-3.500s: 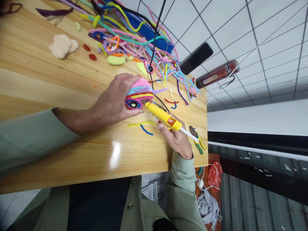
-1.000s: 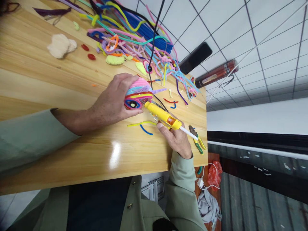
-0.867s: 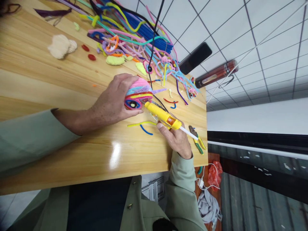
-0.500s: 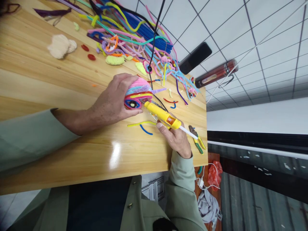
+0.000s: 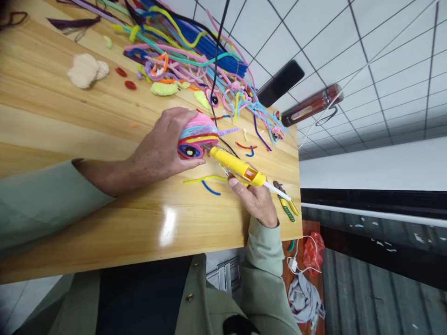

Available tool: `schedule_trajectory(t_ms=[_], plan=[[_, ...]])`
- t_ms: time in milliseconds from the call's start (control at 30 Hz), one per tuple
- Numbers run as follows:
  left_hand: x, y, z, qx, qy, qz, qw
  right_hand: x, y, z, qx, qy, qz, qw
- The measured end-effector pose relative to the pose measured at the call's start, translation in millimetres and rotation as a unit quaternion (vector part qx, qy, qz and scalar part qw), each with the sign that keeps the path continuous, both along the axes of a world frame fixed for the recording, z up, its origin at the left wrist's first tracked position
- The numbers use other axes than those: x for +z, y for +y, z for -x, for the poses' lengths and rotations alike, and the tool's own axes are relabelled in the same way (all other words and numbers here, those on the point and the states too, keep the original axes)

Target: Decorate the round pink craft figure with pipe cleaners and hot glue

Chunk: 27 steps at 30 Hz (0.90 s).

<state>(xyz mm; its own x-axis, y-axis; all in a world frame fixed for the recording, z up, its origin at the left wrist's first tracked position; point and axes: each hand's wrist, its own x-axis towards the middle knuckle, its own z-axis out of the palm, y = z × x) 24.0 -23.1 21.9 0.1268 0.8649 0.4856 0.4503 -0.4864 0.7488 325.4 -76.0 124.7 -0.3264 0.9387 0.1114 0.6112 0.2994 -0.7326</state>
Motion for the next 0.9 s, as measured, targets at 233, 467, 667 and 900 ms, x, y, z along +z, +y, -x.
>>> schedule_trajectory(t_ms=[233,467,667,900], plan=[[-2.0,0,3,-0.002,0.044,-0.052,0.998,-0.5,-2,-5,-0.024,0.018,-0.007,1.0],[-2.7,0,6,-0.008,-0.024,-0.089,0.996,-1.2,-2,-1,-0.015,0.023,-0.003,1.0],[-5.7,-3,15,-0.023,-0.055,0.0,0.998,-2.4,-1,1,-0.012,0.019,-0.008,1.0],[-1.4,-6,12,-0.019,-0.093,0.031,0.995,-4.3,2,0,0.003,0.011,-0.011,1.0]])
